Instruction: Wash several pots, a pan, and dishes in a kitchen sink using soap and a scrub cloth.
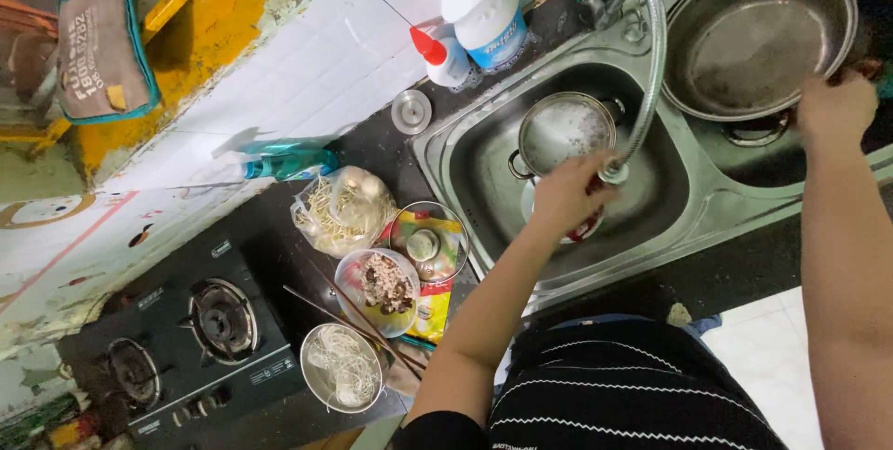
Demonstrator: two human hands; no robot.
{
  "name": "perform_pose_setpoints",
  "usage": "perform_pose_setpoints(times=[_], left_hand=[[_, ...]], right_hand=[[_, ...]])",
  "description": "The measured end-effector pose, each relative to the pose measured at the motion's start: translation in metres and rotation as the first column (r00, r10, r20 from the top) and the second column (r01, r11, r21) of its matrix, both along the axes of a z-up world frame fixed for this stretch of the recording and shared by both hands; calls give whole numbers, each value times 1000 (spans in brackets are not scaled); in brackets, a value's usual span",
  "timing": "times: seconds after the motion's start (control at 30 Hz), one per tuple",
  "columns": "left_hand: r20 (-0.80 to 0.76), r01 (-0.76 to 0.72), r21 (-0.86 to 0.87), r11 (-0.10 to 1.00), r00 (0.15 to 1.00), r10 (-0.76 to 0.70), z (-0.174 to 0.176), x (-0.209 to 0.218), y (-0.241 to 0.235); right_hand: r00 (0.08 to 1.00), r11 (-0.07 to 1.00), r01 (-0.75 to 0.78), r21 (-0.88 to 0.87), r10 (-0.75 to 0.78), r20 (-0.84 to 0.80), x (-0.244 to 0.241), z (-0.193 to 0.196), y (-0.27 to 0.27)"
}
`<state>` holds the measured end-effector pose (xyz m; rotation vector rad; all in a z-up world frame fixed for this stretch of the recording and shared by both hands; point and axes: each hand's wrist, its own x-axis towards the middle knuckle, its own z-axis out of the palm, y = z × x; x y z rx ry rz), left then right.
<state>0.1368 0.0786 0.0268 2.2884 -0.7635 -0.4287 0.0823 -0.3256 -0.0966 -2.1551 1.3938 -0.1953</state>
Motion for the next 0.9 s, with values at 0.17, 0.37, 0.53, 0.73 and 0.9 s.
perform_pose_setpoints(times=[0.17,0.37,0.53,0.73,0.9], left_hand=[[-123,-105,156,982,984,125,-21,32,3],[-103,48,175,983,994,-30,-137,41,33],[-46,210,507,836,975,-217,-112,37,37],[-95,365,548,752,921,-378,-140,39,55],[21,415,528,741,866,-500,-87,67,43]], right_hand=[[957,824,-244,-512,291,12,-21,51,66],[658,695,-670,-261,719,226,-7,86,193],[553,556,-818,144,831,-64,14,19,239],[430,390,-880,-271,897,-107,21,-7,253],[467,471,-881,-40,880,86,4,-79,235]])
